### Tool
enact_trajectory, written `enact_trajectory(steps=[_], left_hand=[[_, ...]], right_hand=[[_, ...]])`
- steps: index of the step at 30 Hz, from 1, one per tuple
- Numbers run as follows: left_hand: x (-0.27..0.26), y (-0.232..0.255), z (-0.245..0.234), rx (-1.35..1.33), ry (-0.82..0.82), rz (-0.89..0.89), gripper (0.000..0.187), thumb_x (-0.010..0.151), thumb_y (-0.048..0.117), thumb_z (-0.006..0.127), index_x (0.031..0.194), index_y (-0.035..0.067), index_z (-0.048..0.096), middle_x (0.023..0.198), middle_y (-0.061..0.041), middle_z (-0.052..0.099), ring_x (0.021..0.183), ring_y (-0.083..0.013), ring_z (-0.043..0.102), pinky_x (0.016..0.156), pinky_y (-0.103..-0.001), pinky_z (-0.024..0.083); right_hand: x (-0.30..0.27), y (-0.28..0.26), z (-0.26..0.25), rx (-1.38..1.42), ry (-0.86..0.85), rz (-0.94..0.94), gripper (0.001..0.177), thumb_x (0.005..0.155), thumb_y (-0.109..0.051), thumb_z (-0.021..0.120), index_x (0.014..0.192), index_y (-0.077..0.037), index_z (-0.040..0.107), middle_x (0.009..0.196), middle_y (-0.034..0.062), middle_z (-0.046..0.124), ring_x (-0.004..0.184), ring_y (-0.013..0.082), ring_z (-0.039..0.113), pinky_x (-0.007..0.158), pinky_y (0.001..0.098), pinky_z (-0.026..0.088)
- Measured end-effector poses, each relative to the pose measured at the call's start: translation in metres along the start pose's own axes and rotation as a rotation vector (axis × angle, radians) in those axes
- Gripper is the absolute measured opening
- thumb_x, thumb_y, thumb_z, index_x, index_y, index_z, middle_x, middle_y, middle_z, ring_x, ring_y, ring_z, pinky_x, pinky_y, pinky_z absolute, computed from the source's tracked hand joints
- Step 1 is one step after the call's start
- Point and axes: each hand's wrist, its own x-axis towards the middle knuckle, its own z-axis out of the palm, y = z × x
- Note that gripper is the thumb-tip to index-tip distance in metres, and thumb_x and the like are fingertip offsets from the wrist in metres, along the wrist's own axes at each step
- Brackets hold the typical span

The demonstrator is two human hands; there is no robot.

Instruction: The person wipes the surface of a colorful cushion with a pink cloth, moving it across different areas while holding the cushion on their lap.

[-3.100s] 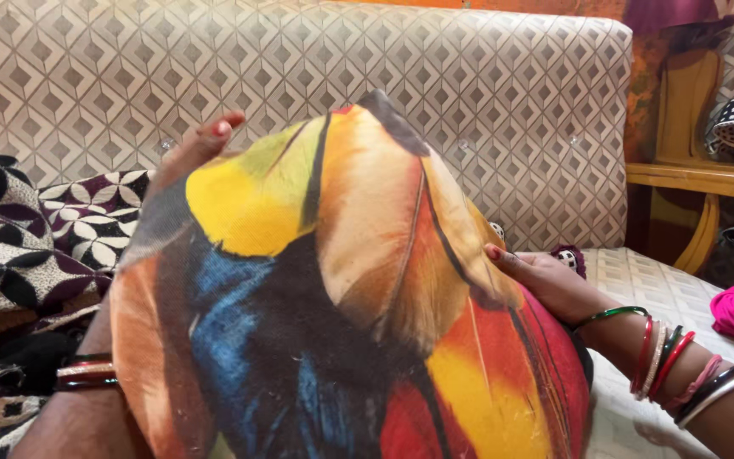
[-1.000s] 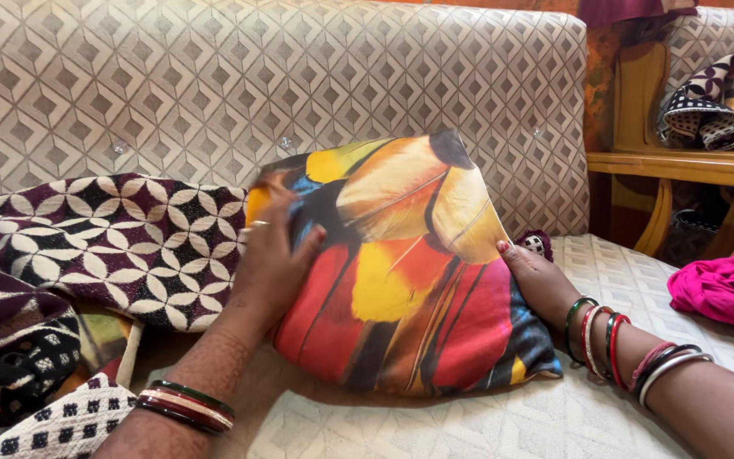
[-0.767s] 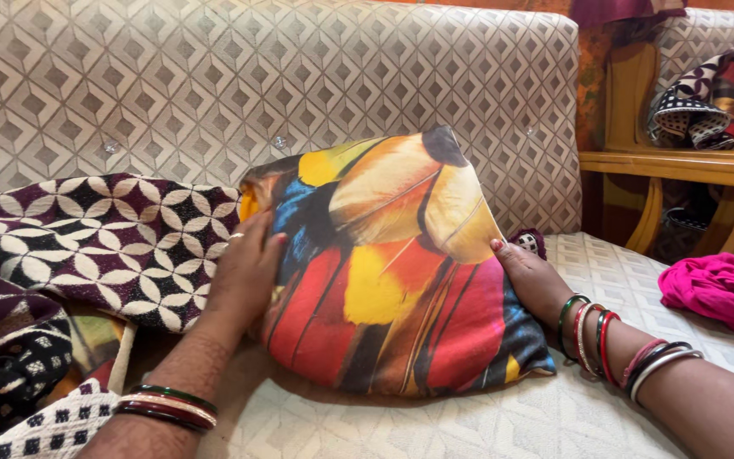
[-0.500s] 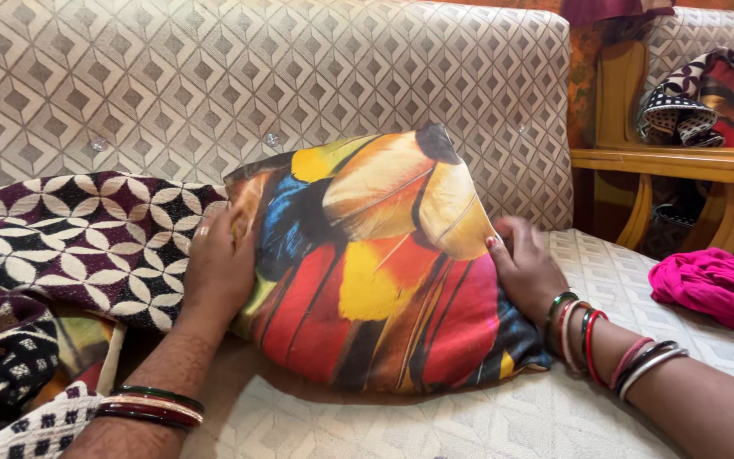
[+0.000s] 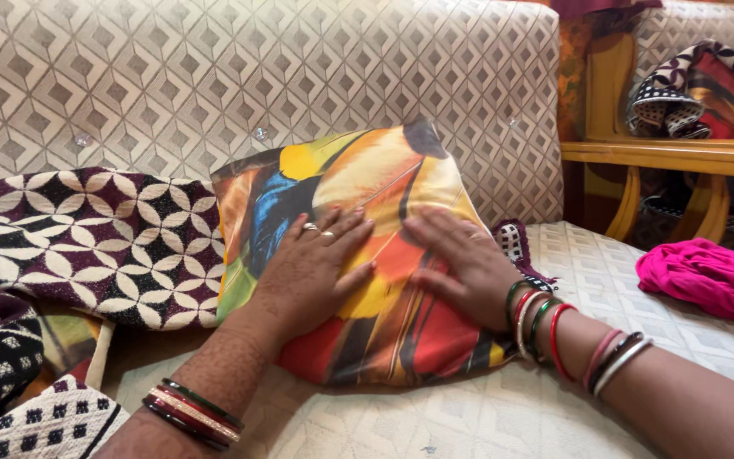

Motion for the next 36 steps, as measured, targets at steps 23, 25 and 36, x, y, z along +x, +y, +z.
enact_trajectory(steps=[23, 25, 36], left_hand=[[-0.004, -0.023, 0.001, 0.052, 0.194, -0.158, 0.055, 0.098, 0.039, 0.055, 0.135, -0.002, 0.057, 0.137, -0.023, 0.060, 0.127, -0.0360, 0.056, 0.106, -0.048, 0.041], [-0.005, -0.018, -0.020, 0.033, 0.078, -0.250, 0.048, 0.097, 0.040, 0.054, 0.130, 0.006, 0.063, 0.129, -0.017, 0.066, 0.121, -0.0317, 0.061, 0.102, -0.044, 0.047], [0.035, -0.052, 0.006, 0.059, 0.011, -0.472, 0.031, 0.096, 0.042, 0.062, 0.106, 0.015, 0.073, 0.107, -0.012, 0.073, 0.106, -0.0342, 0.066, 0.095, -0.047, 0.049]], right_hand=[[-0.050, 0.107, 0.036, 0.324, -0.160, 0.689, 0.065, 0.101, -0.059, 0.032, 0.125, -0.013, 0.071, 0.120, 0.0167, 0.075, 0.116, 0.0364, 0.068, 0.099, 0.0395, 0.051], [-0.051, 0.104, 0.039, 0.329, -0.110, 0.593, 0.065, 0.103, -0.058, 0.031, 0.123, -0.011, 0.071, 0.121, 0.0175, 0.074, 0.117, 0.0364, 0.067, 0.100, 0.0393, 0.050], [-0.042, 0.093, 0.028, 0.373, -0.135, 0.680, 0.063, 0.101, -0.057, 0.035, 0.117, -0.011, 0.074, 0.114, 0.0177, 0.076, 0.112, 0.0363, 0.070, 0.097, 0.0395, 0.052]])
